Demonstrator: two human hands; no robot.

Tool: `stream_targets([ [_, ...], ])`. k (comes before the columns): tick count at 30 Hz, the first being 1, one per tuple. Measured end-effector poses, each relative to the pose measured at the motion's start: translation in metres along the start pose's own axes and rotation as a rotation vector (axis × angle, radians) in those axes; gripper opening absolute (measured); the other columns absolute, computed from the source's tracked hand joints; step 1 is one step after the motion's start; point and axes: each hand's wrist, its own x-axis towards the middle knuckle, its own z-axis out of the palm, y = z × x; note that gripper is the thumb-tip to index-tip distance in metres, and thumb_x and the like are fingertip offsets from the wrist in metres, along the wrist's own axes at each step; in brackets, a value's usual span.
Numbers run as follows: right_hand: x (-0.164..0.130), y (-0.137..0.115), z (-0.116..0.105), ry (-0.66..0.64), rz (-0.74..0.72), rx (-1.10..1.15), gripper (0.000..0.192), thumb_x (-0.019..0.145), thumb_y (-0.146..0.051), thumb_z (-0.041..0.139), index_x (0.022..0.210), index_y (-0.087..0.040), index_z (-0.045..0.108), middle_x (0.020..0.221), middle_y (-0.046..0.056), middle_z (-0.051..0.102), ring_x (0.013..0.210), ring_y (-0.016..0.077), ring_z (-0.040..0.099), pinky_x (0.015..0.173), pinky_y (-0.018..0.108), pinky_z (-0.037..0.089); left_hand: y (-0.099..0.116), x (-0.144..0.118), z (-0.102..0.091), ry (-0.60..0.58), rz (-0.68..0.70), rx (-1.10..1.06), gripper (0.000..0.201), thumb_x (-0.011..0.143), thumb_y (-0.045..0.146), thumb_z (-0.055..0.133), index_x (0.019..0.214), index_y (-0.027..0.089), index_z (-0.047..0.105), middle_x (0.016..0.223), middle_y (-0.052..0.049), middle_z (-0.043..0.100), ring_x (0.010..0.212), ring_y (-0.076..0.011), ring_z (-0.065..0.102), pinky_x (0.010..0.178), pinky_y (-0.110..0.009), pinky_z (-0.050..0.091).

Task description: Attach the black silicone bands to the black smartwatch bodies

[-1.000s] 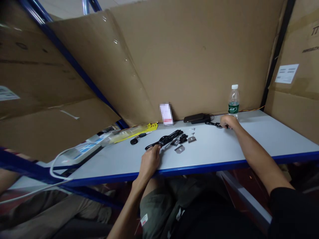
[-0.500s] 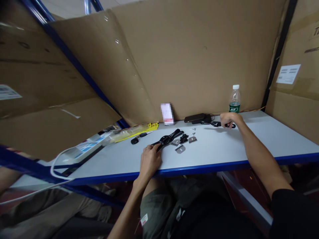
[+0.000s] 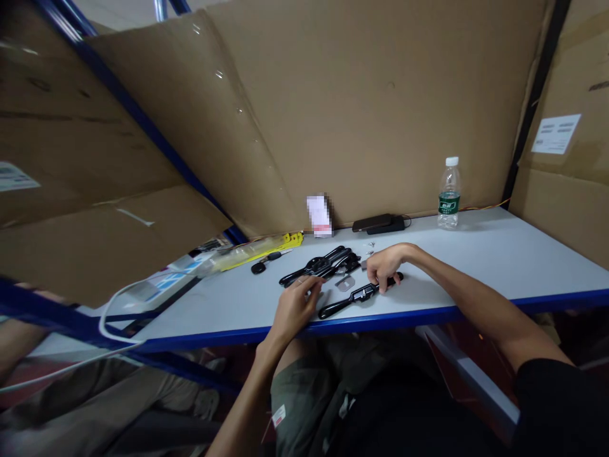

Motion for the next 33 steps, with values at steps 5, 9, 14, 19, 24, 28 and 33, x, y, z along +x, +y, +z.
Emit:
stream_targets([
  [5,-0.014,0.012,-0.008,0.054,0.100,-0.060,0.041,0.070,-0.048,0.081,0.070,-0.016,0.056,0.057,-0.006,0.048,0.051,0.0093,0.045,0.049,0.025,0.049,0.005,0.002,-0.002,-0.091,-0.004,0.046,0.027,0.102,0.030,0.043,0.106,0.022,0.069,0.105,-0.008,0.071,0.098,-0.0222,0.067,0.086,-0.032,0.052],
  [9,-0.029,0.020,-0.018,0.162,0.248,-0.133,0.045,0.071,-0.052,0.082,0.068,-0.015,0.057,0.055,-0.005,0.047,0.051,0.0098,0.046,0.049,0.026,0.049,0.006,0.003,-0.002,-0.137,-0.013,0.101,0.031,0.103,0.031,0.041,0.113,0.021,0.068,0.109,-0.009,0.070,0.104,-0.0238,0.065,0.091,-0.036,0.052],
  [14,-0.037,0.021,-0.020,0.251,0.325,-0.190,0.044,0.070,-0.050,0.084,0.071,-0.013,0.060,0.057,-0.004,0.050,0.050,0.0112,0.050,0.048,0.027,0.048,0.005,0.002,-0.001,-0.136,-0.002,0.120,0.031,0.104,0.031,0.041,0.118,0.021,0.067,0.111,-0.010,0.068,0.106,-0.0245,0.063,0.093,-0.037,0.052],
  [19,-0.026,0.006,-0.010,0.271,0.185,-0.175,0.021,0.078,-0.030,0.077,0.079,-0.012,0.065,0.058,-0.005,0.049,0.049,0.0110,0.052,0.049,0.024,0.046,0.007,0.001,-0.005,-0.179,0.077,0.092,0.037,0.101,0.041,0.052,0.131,0.023,0.063,0.116,-0.009,0.065,0.111,-0.0256,0.061,0.102,-0.041,0.048],
  [24,-0.013,-0.015,0.004,0.345,0.009,-0.160,0.022,0.082,-0.024,0.070,0.102,-0.015,0.069,0.071,-0.002,0.062,0.048,0.0102,0.054,0.053,0.025,0.043,0.009,0.002,-0.008,-0.258,0.099,0.083,0.034,0.097,0.042,0.060,0.125,0.024,0.069,0.112,-0.009,0.066,0.108,-0.0263,0.060,0.098,-0.041,0.049],
  [28,-0.004,-0.028,0.020,0.578,-0.113,-0.319,0.019,0.088,-0.036,0.067,0.086,-0.017,0.070,0.083,0.004,0.068,0.070,0.0149,0.060,0.062,0.026,0.038,0.009,0.003,-0.007,-0.273,0.071,0.059,0.031,0.097,0.039,0.060,0.122,0.024,0.072,0.109,-0.009,0.066,0.101,-0.0239,0.063,0.091,-0.037,0.051],
  [33,0.022,-0.034,0.044,0.759,-0.183,-0.478,0.028,0.095,-0.040,0.059,0.081,-0.017,0.069,0.093,0.009,0.068,0.090,0.0222,0.060,0.070,0.030,0.037,0.008,0.002,-0.008,-0.295,0.036,0.016,0.032,0.096,0.037,0.060,0.124,0.024,0.071,0.105,-0.009,0.067,0.098,-0.0230,0.066,0.086,-0.033,0.052],
])
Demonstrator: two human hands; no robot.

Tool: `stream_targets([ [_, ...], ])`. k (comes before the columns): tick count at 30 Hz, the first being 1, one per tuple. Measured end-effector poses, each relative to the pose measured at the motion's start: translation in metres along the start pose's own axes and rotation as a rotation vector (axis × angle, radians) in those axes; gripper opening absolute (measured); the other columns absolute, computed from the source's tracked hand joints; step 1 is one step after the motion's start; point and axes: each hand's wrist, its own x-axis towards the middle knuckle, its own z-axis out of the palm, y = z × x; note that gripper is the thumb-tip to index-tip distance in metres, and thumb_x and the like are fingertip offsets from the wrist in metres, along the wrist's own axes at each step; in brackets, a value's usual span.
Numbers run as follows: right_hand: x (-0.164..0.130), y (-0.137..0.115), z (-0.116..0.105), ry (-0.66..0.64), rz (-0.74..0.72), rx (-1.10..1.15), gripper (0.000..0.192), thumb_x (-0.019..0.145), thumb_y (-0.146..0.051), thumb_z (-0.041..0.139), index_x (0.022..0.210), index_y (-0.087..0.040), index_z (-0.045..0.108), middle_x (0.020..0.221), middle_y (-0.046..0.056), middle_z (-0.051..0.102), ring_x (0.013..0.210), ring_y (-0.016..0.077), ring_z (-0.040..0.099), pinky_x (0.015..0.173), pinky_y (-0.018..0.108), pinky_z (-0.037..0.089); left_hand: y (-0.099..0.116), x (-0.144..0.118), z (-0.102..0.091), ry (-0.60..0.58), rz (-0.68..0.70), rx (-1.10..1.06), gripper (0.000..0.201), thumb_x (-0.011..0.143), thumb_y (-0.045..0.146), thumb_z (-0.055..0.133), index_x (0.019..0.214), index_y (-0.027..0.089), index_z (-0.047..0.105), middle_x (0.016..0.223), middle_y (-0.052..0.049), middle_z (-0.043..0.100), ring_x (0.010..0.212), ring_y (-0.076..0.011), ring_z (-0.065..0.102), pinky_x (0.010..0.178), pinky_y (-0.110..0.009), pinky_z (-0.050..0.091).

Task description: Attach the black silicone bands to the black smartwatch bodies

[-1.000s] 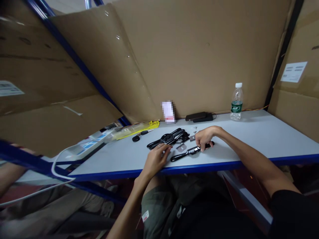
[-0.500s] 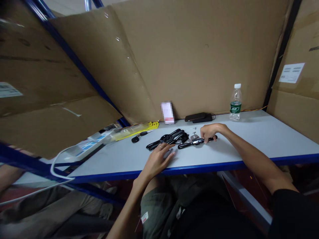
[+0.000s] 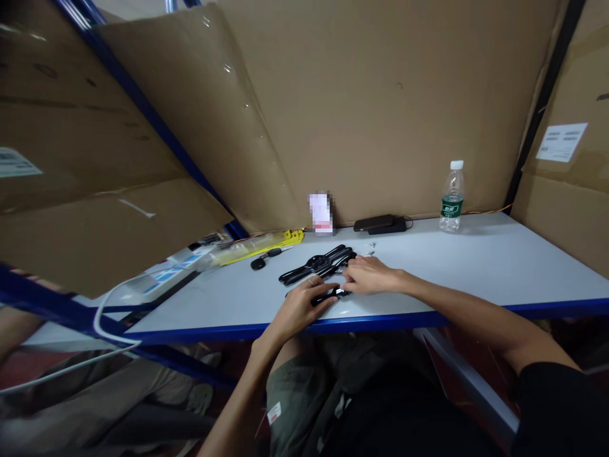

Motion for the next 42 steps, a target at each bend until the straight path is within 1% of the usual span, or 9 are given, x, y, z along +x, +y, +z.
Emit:
stream_targets([
  [3,0.002,-0.003,0.013,0.038,-0.040,0.004,0.033,0.098,-0.041,0.055,0.080,-0.017,0.068,0.093,0.010,0.067,0.091,0.0224,0.059,0.075,0.032,0.039,0.000,0.000,0.000,-0.015,-0.031,-0.026,0.032,0.096,0.038,0.059,0.123,0.025,0.071,0.106,-0.008,0.070,0.095,-0.0223,0.068,0.083,-0.031,0.052],
  [7,0.002,-0.006,0.017,0.077,0.012,-0.027,0.037,0.095,-0.045,0.058,0.074,-0.016,0.067,0.095,0.011,0.067,0.092,0.0237,0.059,0.080,0.034,0.041,0.002,0.001,-0.001,-0.049,-0.057,-0.035,0.032,0.096,0.042,0.058,0.120,0.025,0.072,0.109,-0.007,0.075,0.099,-0.0246,0.070,0.084,-0.031,0.052],
  [13,0.002,-0.011,0.017,0.067,0.046,-0.066,0.032,0.089,-0.041,0.062,0.069,-0.016,0.066,0.099,0.012,0.068,0.097,0.0273,0.058,0.085,0.039,0.042,0.005,0.002,-0.003,-0.096,-0.130,0.019,0.036,0.096,0.045,0.059,0.125,0.028,0.071,0.090,-0.005,0.079,0.078,-0.0234,0.073,0.073,-0.028,0.049],
  [19,0.001,-0.017,0.015,0.036,0.018,-0.092,0.023,0.091,-0.026,0.055,0.078,-0.014,0.069,0.101,0.015,0.067,0.099,0.0292,0.055,0.087,0.042,0.041,0.006,0.002,-0.003,-0.081,-0.145,0.016,0.037,0.094,0.046,0.060,0.125,0.027,0.072,0.088,-0.006,0.079,0.080,-0.0238,0.073,0.073,-0.028,0.048],
  [26,-0.001,-0.019,0.011,-0.003,-0.026,-0.118,0.024,0.095,-0.026,0.052,0.088,-0.012,0.070,0.102,0.016,0.066,0.098,0.0294,0.054,0.085,0.043,0.041,0.003,0.002,-0.001,-0.075,-0.140,0.032,0.037,0.094,0.046,0.061,0.125,0.027,0.072,0.079,-0.004,0.077,0.073,-0.0226,0.072,0.069,-0.027,0.047],
  [32,-0.001,-0.018,0.011,-0.016,-0.038,-0.110,0.021,0.095,-0.025,0.053,0.089,-0.012,0.069,0.102,0.016,0.065,0.096,0.0294,0.054,0.084,0.044,0.042,0.001,0.001,0.000,-0.081,-0.145,0.049,0.038,0.095,0.047,0.061,0.126,0.027,0.072,0.076,-0.004,0.076,0.071,-0.0224,0.071,0.068,-0.026,0.045],
  [38,-0.006,-0.013,0.005,-0.056,-0.146,-0.103,0.022,0.097,-0.023,0.049,0.098,-0.012,0.068,0.103,0.015,0.065,0.096,0.0276,0.056,0.082,0.042,0.044,0.003,0.002,-0.003,-0.099,-0.135,0.026,0.037,0.094,0.046,0.063,0.125,0.028,0.073,0.078,-0.004,0.077,0.064,-0.0198,0.068,0.065,-0.025,0.043],
  [40,-0.008,-0.012,0.000,-0.045,-0.169,-0.068,0.020,0.096,-0.021,0.051,0.100,-0.014,0.069,0.105,0.014,0.065,0.097,0.0272,0.056,0.083,0.041,0.044,0.004,0.002,-0.005,-0.112,-0.144,0.032,0.037,0.094,0.046,0.063,0.124,0.027,0.074,0.077,-0.004,0.077,0.063,-0.0197,0.067,0.064,-0.025,0.042],
  [42,-0.009,-0.009,-0.006,-0.046,-0.211,-0.007,0.019,0.091,-0.013,0.054,0.099,-0.018,0.071,0.112,0.012,0.064,0.101,0.0259,0.056,0.086,0.039,0.043,0.005,0.002,-0.006,-0.116,-0.139,0.031,0.036,0.094,0.046,0.062,0.122,0.027,0.074,0.079,-0.005,0.078,0.065,-0.0195,0.068,0.064,-0.025,0.042],
])
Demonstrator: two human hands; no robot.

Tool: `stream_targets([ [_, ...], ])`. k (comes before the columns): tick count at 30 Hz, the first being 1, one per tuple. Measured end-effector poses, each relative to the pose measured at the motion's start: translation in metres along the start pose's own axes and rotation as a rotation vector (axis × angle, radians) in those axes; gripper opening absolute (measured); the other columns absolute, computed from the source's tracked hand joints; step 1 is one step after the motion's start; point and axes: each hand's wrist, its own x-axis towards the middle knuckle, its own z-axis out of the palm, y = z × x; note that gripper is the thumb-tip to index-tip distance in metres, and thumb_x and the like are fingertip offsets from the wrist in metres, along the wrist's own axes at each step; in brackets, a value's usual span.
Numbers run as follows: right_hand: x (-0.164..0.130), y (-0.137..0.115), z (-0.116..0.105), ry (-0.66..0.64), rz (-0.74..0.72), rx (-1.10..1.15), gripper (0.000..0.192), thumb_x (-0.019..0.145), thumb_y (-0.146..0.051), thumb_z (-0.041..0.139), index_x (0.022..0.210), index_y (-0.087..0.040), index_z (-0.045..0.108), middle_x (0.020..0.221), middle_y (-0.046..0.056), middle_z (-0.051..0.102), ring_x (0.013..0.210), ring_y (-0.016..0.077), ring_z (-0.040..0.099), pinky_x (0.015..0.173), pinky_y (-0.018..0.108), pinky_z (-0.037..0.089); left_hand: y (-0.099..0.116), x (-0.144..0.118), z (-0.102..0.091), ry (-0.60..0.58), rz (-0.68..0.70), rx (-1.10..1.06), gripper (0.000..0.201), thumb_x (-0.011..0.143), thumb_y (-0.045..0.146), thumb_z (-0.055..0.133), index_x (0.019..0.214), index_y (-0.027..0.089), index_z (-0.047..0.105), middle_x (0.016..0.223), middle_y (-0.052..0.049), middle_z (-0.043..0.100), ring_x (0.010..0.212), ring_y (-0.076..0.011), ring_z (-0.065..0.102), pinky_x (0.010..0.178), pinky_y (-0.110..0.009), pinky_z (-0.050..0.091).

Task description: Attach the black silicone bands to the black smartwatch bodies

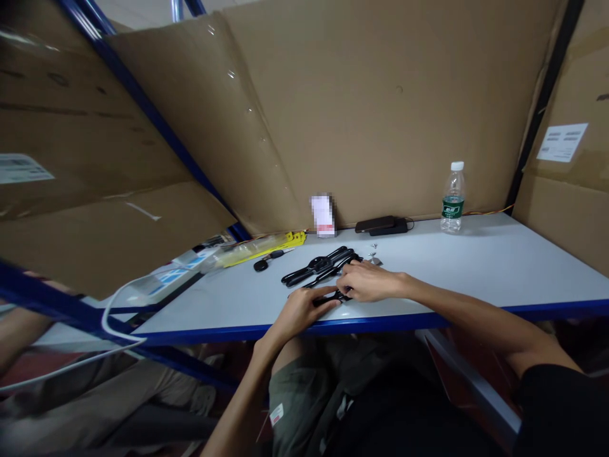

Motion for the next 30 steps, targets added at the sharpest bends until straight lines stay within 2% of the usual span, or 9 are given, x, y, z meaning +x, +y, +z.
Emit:
stream_targets([
  [3,-0.001,0.005,-0.005,-0.022,-0.042,0.078,0.029,0.081,-0.001,0.055,0.086,-0.021,0.075,0.116,0.009,0.063,0.106,0.0238,0.056,0.089,0.036,0.042,0.001,0.000,-0.001,-0.003,0.006,-0.014,0.035,0.094,0.045,0.063,0.122,0.027,0.074,0.080,-0.004,0.078,0.066,-0.0190,0.068,0.065,-0.024,0.041],
  [5,-0.001,0.009,-0.005,-0.002,0.013,0.072,0.028,0.079,0.000,0.056,0.082,-0.020,0.075,0.112,0.010,0.064,0.108,0.0254,0.055,0.089,0.035,0.042,0.001,-0.001,-0.001,-0.003,0.000,-0.019,0.036,0.094,0.044,0.063,0.123,0.026,0.074,0.079,-0.005,0.077,0.065,-0.0187,0.067,0.066,-0.025,0.042],
  [7,-0.001,0.011,-0.004,0.019,0.048,0.060,0.031,0.079,0.000,0.055,0.087,-0.020,0.077,0.111,0.011,0.064,0.108,0.0264,0.055,0.089,0.037,0.042,0.002,-0.001,-0.002,0.001,-0.001,-0.020,0.036,0.094,0.045,0.063,0.122,0.026,0.075,0.077,-0.005,0.077,0.065,-0.0187,0.067,0.066,-0.025,0.042],
  [10,0.000,0.012,-0.003,-0.009,-0.030,0.113,0.043,0.077,0.004,0.052,0.097,-0.023,0.078,0.115,0.009,0.064,0.108,0.0240,0.056,0.093,0.037,0.042,0.002,-0.001,-0.002,0.000,0.005,-0.017,0.036,0.095,0.046,0.062,0.121,0.026,0.075,0.078,-0.005,0.077,0.064,-0.0188,0.067,0.065,-0.025,0.041],
  [14,0.000,0.012,-0.004,0.018,0.014,0.088,0.035,0.079,0.002,0.053,0.086,-0.021,0.079,0.116,0.012,0.065,0.110,0.0272,0.055,0.091,0.039,0.042,0.002,0.000,-0.002,-0.012,-0.002,-0.004,0.038,0.095,0.047,0.062,0.123,0.025,0.075,0.076,-0.006,0.077,0.065,-0.0198,0.067,0.065,-0.025,0.041],
  [18,0.001,0.014,-0.004,0.001,-0.023,0.115,0.045,0.078,0.004,0.051,0.099,-0.024,0.079,0.119,0.011,0.065,0.110,0.0256,0.056,0.091,0.038,0.043,0.001,0.000,-0.001,-0.012,0.003,0.003,0.037,0.095,0.047,0.061,0.123,0.026,0.075,0.077,-0.005,0.077,0.067,-0.0205,0.068,0.066,-0.025,0.041],
  [23,0.001,0.016,-0.004,0.011,0.001,0.081,0.038,0.080,0.004,0.052,0.088,-0.022,0.080,0.118,0.012,0.064,0.111,0.0265,0.055,0.089,0.038,0.043,-0.001,0.000,0.000,-0.009,0.003,0.005,0.039,0.095,0.049,0.060,0.124,0.025,0.074,0.078,-0.006,0.077,0.069,-0.0212,0.070,0.066,-0.025,0.042],
  [27,0.000,0.017,-0.004,-0.004,-0.032,0.107,0.051,0.080,0.006,0.050,0.105,-0.027,0.079,0.124,0.011,0.062,0.114,0.0259,0.055,0.088,0.037,0.043,-0.001,0.000,0.001,-0.006,0.016,-0.008,0.037,0.096,0.048,0.060,0.123,0.027,0.074,0.083,-0.006,0.078,0.072,-0.0213,0.070,0.067,-0.025,0.043],
  [30,0.000,0.017,-0.005,-0.012,-0.047,0.099,0.043,0.079,0.005,0.052,0.090,-0.024,0.080,0.123,0.011,0.062,0.113,0.0256,0.055,0.087,0.036,0.042,-0.001,0.000,0.001,-0.004,0.008,0.001,0.038,0.096,0.049,0.060,0.123,0.027,0.075,0.074,-0.004,0.076,0.068,-0.0210,0.069,0.066,-0.025,0.042],
])
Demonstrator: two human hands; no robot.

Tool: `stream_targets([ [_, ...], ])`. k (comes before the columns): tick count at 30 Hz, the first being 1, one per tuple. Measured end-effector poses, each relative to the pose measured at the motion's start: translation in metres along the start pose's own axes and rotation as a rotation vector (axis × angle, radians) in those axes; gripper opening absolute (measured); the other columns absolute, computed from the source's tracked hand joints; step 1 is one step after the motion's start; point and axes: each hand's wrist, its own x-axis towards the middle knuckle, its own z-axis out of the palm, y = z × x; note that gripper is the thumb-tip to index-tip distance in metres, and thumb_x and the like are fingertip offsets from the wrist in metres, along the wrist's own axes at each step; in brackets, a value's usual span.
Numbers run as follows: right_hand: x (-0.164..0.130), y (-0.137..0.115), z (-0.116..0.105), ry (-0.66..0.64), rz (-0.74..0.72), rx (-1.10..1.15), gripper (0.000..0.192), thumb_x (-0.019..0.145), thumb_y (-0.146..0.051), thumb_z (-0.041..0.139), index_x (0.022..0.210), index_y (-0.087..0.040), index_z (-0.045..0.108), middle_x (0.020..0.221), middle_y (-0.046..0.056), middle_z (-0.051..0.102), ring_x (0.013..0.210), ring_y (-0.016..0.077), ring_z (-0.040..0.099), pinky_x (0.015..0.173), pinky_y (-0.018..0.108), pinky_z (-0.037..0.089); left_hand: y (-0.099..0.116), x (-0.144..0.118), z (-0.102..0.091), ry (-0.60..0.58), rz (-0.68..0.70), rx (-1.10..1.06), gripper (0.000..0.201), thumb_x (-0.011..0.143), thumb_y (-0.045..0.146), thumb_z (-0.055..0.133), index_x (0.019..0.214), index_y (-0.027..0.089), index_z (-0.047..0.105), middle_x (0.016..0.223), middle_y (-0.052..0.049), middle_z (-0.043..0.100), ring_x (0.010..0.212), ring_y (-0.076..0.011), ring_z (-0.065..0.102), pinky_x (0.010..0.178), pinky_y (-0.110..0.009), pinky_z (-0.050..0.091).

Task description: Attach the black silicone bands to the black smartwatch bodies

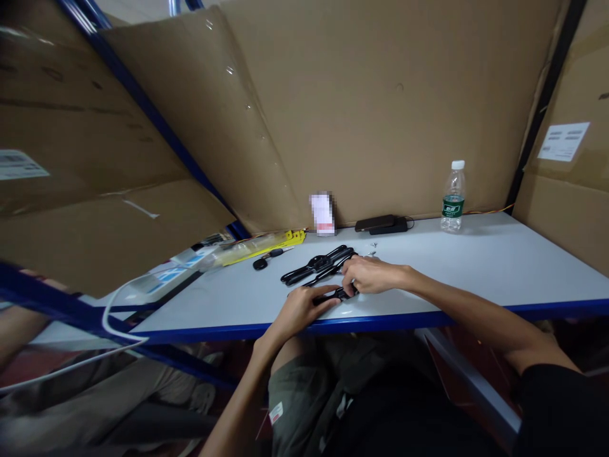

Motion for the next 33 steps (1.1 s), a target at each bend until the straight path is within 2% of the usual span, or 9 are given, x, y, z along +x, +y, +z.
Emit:
stream_targets([
  [3,-0.001,-0.001,-0.001,0.028,0.046,-0.066,0.032,0.080,0.001,0.055,0.079,-0.020,0.078,0.114,0.011,0.065,0.106,0.0256,0.056,0.085,0.035,0.042,0.000,0.000,0.000,0.010,-0.002,-0.002,0.038,0.095,0.050,0.060,0.122,0.026,0.075,0.074,-0.004,0.076,0.067,-0.0208,0.069,0.066,-0.025,0.042],
  [9,0.000,-0.011,0.006,0.085,0.137,-0.176,0.020,0.089,-0.017,0.057,0.083,-0.018,0.076,0.097,0.012,0.067,0.097,0.0259,0.056,0.080,0.035,0.041,0.000,-0.001,0.001,0.013,-0.002,-0.022,0.038,0.095,0.049,0.060,0.124,0.027,0.073,0.082,-0.005,0.079,0.066,-0.0205,0.069,0.067,-0.026,0.043],
  [12,0.002,-0.017,0.009,0.093,0.174,-0.184,0.022,0.092,-0.034,0.063,0.083,-0.018,0.074,0.090,0.012,0.067,0.094,0.0261,0.057,0.074,0.034,0.039,-0.001,-0.001,0.002,0.026,0.002,-0.013,0.037,0.095,0.048,0.061,0.123,0.027,0.073,0.082,-0.005,0.078,0.066,-0.0201,0.068,0.066,-0.026,0.042],
  [15,0.003,-0.023,0.012,0.060,0.239,-0.137,0.028,0.089,-0.045,0.067,0.089,-0.018,0.073,0.078,0.008,0.067,0.077,0.0216,0.058,0.065,0.031,0.035,-0.002,-0.001,0.003,0.040,0.010,-0.016,0.037,0.095,0.047,0.060,0.122,0.026,0.074,0.084,-0.006,0.079,0.065,-0.0193,0.068,0.066,-0.026,0.042],
  [18,0.004,-0.023,0.013,0.049,0.253,-0.064,0.019,0.089,-0.036,0.067,0.094,-0.018,0.072,0.074,0.004,0.066,0.067,0.0170,0.055,0.060,0.028,0.030,-0.001,-0.001,0.003,0.035,0.014,-0.012,0.036,0.095,0.046,0.060,0.122,0.026,0.074,0.084,-0.005,0.079,0.067,-0.0193,0.068,0.065,-0.026,0.042],
  [24,0.006,-0.015,0.013,0.054,0.179,0.134,0.011,0.088,-0.022,0.065,0.093,-0.021,0.074,0.073,-0.001,0.065,0.067,0.0133,0.056,0.062,0.025,0.031,0.002,-0.001,0.000,0.011,-0.006,0.026,0.035,0.096,0.045,0.058,0.120,0.026,0.074,0.081,-0.005,0.078,0.071,-0.0213,0.070,0.065,-0.026,0.040],
  [28,0.009,-0.013,0.017,0.101,0.225,0.128,0.012,0.089,-0.029,0.067,0.088,-0.019,0.073,0.073,0.000,0.065,0.066,0.0136,0.054,0.061,0.025,0.030,0.004,-0.001,-0.001,0.006,-0.008,0.026,0.035,0.096,0.045,0.058,0.121,0.026,0.074,0.079,-0.005,0.077,0.069,-0.0207,0.069,0.065,-0.025,0.041],
  [31,0.010,-0.014,0.021,0.123,0.238,0.123,0.008,0.086,-0.023,0.065,0.088,-0.019,0.072,0.074,0.000,0.066,0.066,0.0136,0.054,0.060,0.025,0.029,0.004,-0.001,-0.001,0.013,-0.014,0.025,0.036,0.096,0.045,0.059,0.121,0.025,0.074,0.082,-0.006,0.078,0.073,-0.0220,0.071,0.066,-0.026,0.042],
  [33,0.011,-0.015,0.023,0.147,0.270,0.106,0.013,0.084,-0.019,0.064,0.095,-0.019,0.071,0.074,0.000,0.066,0.068,0.0147,0.056,0.060,0.025,0.029,0.004,-0.001,-0.001,0.013,-0.024,0.021,0.037,0.096,0.046,0.059,0.123,0.025,0.073,0.084,-0.006,0.078,0.076,-0.0229,0.071,0.067,-0.026,0.042],
])
